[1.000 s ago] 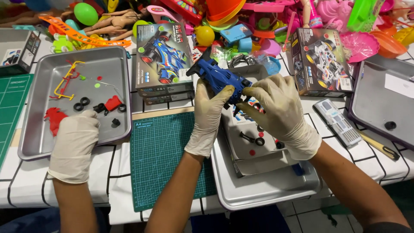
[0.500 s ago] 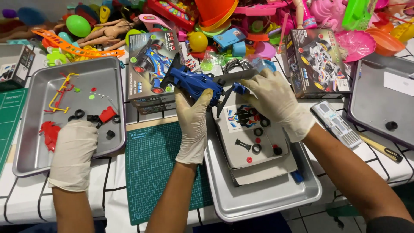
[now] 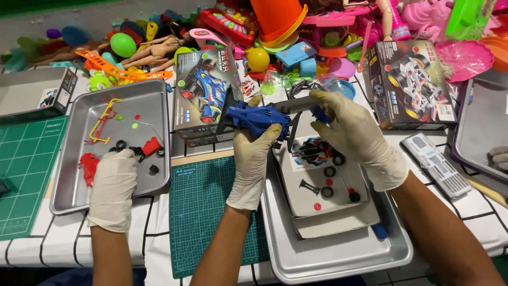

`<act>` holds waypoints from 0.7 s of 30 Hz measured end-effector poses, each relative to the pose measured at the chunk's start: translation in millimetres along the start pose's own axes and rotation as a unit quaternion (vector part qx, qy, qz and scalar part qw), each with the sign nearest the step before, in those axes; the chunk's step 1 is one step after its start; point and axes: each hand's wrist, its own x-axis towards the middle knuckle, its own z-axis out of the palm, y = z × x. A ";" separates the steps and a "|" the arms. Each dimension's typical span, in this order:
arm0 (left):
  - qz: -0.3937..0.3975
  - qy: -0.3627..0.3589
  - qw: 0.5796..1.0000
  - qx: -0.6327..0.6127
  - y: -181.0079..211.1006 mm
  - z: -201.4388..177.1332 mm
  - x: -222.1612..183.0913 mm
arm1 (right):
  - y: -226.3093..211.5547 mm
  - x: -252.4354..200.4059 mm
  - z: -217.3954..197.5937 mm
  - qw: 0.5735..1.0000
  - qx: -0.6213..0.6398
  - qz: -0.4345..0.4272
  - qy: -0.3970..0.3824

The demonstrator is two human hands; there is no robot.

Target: Assembling a plastic model toy car by fitting and securing the body shell onto the chassis.

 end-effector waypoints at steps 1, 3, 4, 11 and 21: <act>0.001 -0.002 1.000 0.003 -3.3 -1.1 -1.4 | -5.6 2.0 -5.1 1.000 0.002 0.001 0.003; -0.009 -0.017 0.999 0.030 -11.7 -2.3 -5.3 | -15.9 4.3 -16.5 0.992 0.124 -0.017 0.013; -0.010 -0.019 0.999 0.033 -0.1 1.6 -7.2 | -19.3 2.0 -21.0 0.992 0.125 -0.015 0.015; -0.005 -0.057 0.996 0.062 28.5 11.4 -14.2 | -34.2 -7.4 -34.2 0.987 0.161 0.003 -0.023; -0.038 -0.079 0.996 0.020 54.0 21.6 -20.8 | -43.0 -3.2 -31.6 0.986 0.144 -0.082 0.026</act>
